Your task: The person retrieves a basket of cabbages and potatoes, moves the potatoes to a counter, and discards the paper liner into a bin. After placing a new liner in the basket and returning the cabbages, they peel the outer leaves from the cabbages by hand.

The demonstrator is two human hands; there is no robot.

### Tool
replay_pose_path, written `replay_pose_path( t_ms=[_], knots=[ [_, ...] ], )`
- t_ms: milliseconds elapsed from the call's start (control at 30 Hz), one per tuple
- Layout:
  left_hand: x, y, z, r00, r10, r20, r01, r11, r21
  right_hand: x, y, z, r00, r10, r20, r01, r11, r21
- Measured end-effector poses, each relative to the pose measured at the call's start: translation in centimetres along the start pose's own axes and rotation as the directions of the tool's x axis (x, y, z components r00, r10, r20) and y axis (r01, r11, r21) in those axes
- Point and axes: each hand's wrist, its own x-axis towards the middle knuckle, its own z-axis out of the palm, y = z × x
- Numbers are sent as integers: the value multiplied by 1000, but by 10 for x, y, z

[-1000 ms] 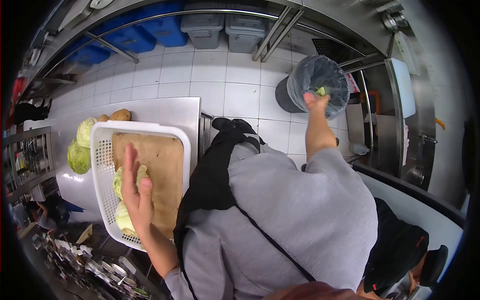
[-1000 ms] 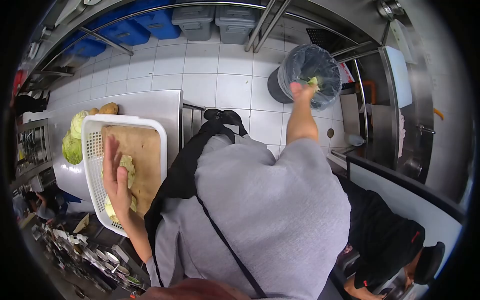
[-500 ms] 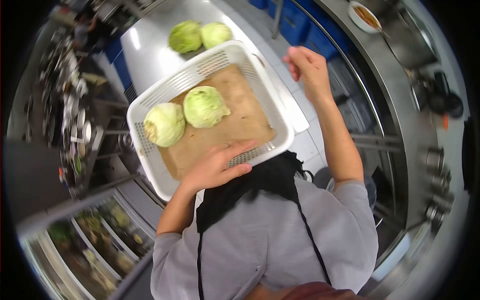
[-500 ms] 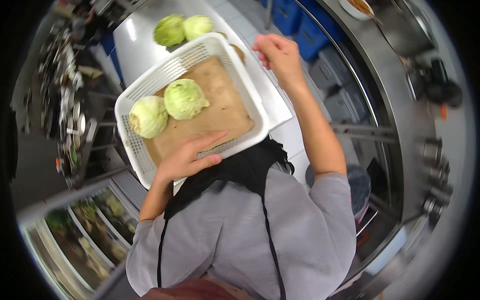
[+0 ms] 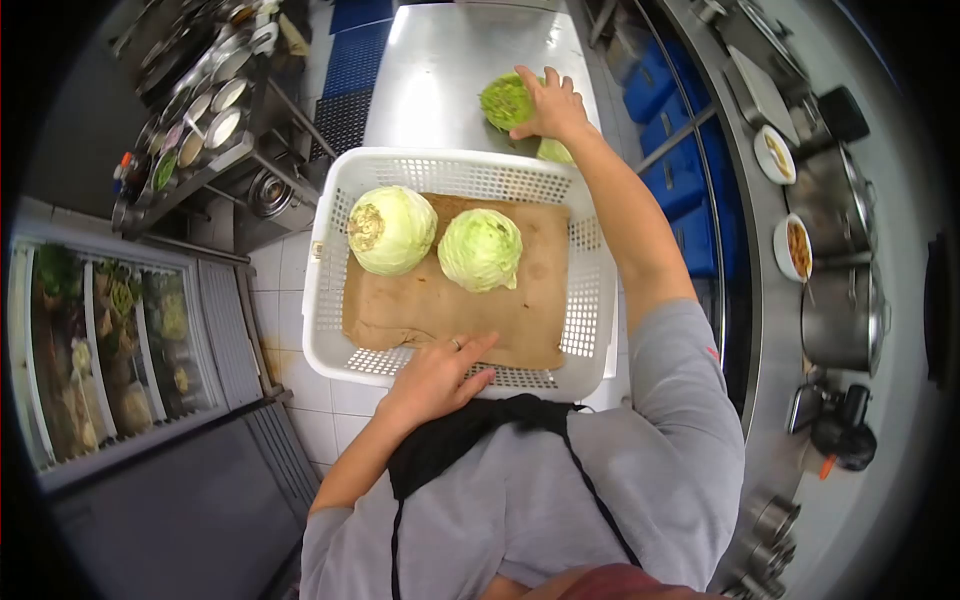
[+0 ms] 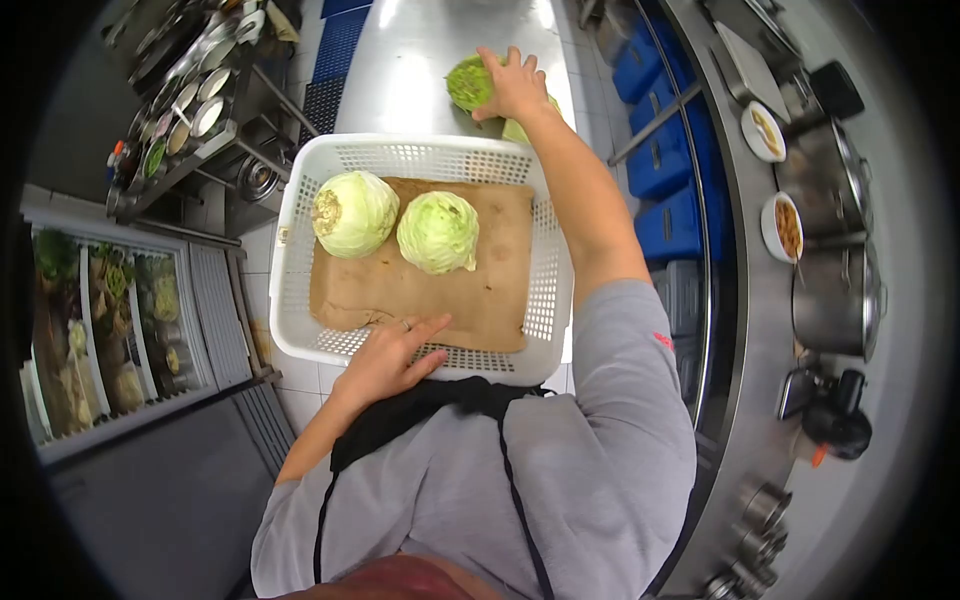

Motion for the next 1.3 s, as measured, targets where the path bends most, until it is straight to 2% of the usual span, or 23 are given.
replay_pose_path(
  t_ms=[67,167,200,267,300,333,433,467,533,567,633,667,700,767,833,867,967,1000,1100,1233,1267,1300],
  knots=[
    [0,-2,3,997,2,-75,-1,1000,16,17,-9,15,998,-55,-41,50,993,-109],
    [-3,4,0,991,-101,-88,102,995,10,34,-10,31,988,-99,116,102,995,-17],
    [-4,4,1,989,-102,-103,103,995,1,35,-8,36,986,-149,77,149,989,1],
    [-6,1,3,986,-107,-124,106,994,-19,39,-6,39,956,-289,-38,285,954,-98],
    [-8,0,3,983,-68,-171,70,998,4,34,-9,45,930,-360,-78,346,927,-145],
    [-6,-4,0,975,-23,-219,31,999,33,27,-19,30,923,-365,-119,348,927,-140],
    [21,-24,-12,933,175,-313,-109,970,219,15,-37,-10,865,-302,-401,332,943,7],
    [35,-25,-19,938,189,-291,-106,955,277,10,-40,-26,852,-241,-465,362,913,188],
    [67,-19,-35,941,228,-252,-113,909,402,-2,-45,-57,817,-91,-570,433,749,502],
    [81,-18,-38,952,227,-205,-102,868,487,-9,-41,-62,849,-30,-527,439,596,673],
    [105,-21,-33,971,210,-112,-92,766,637,-39,-28,-58,915,45,-400,383,210,900],
    [116,-33,-22,965,234,-120,-109,770,628,-62,-28,-65,958,39,-283,285,-57,957],
    [122,-31,-25,973,211,-88,-120,799,590,-89,-30,-70,986,2,-168,160,-318,934],
    [130,-30,-29,986,166,-1,-142,849,509,-131,-27,-67,999,-47,-11,-16,-538,843],
    [129,-35,-29,981,193,-33,-145,832,535,-164,-30,-63,999,-19,35,-38,-681,732],
    [130,-37,-29,981,184,-56,-127,838,531,-177,-30,-61,998,-10,59,-46,-747,663],
    [133,-39,-26,977,179,-118,-86,830,551,-207,-28,-57,991,-114,68,-132,-869,477],
    [136,-43,-25,973,182,-141,-74,826,559,-214,-29,-55,987,-101,122,-142,-906,399],
    [138,-38,-27,968,155,-199,-12,819,574,-226,-27,-38,963,-261,70,-270,-917,294],
    [137,-39,-26,962,160,-220,20,765,643,-238,-29,-36,983,-87,164,-147,-906,397],
    [138,-41,-26,958,180,-225,12,754,657,-239,-30,-39,989,-45,140,-107,-874,474],
    [137,-43,-27,926,241,-292,-30,816,577,-240,-30,-43,994,-5,109,-64,-835,547]
  ],
)
